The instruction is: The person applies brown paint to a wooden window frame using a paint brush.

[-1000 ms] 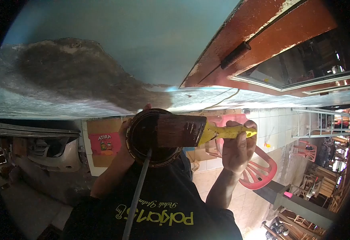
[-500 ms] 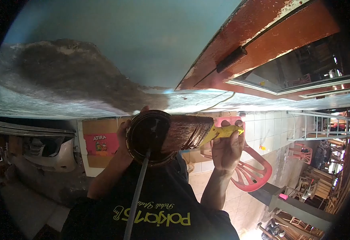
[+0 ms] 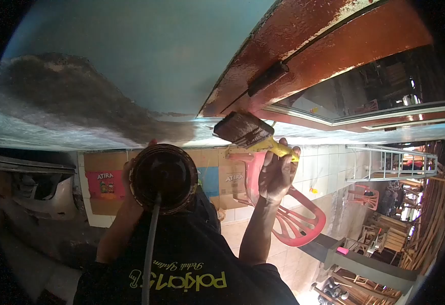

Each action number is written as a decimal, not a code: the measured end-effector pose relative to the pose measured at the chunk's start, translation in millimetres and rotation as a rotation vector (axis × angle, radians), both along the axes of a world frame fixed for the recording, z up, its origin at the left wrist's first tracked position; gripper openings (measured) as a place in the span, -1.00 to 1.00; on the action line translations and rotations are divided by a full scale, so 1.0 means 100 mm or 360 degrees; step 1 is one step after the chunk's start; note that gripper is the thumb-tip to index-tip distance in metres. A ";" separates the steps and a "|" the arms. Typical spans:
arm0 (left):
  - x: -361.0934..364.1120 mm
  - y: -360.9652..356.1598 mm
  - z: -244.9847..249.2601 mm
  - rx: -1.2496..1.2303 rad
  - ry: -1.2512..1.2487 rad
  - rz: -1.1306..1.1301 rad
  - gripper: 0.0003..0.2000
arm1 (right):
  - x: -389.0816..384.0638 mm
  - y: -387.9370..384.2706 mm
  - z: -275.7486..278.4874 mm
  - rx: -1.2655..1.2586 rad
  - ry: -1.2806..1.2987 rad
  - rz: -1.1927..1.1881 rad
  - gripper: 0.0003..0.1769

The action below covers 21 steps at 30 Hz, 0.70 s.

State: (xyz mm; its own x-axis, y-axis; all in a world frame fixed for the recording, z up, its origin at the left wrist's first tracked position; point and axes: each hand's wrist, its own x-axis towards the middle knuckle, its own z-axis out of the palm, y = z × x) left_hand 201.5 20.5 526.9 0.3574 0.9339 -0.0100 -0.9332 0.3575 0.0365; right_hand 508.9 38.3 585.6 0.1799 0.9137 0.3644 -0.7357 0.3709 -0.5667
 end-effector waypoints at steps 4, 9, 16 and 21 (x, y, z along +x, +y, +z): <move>-0.02 -0.06 -0.03 0.0010 0.0061 0.0086 -0.34 | 0.09 0.18 -0.01 0.0112 -0.0067 0.0013 -0.67; -0.05 -0.10 -0.05 0.0014 0.0149 0.0242 -0.34 | 0.10 0.29 0.07 0.0116 -0.0324 -0.0127 -0.73; -0.06 -0.10 0.02 -0.0004 0.0169 0.0327 -0.34 | 0.10 0.43 0.10 0.0140 -0.0483 -0.0121 -0.74; -0.07 -0.08 -0.03 0.0013 0.0208 0.0352 -0.33 | 0.10 0.47 0.12 0.0162 -0.0550 -0.0174 -0.75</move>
State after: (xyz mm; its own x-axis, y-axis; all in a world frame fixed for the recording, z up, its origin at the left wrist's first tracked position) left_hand 194.1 12.9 523.9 0.1406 0.9895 -0.0347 -0.9758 0.1445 0.1643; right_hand 519.0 85.4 597.6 0.1249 0.8518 0.5088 -0.4607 0.5040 -0.7306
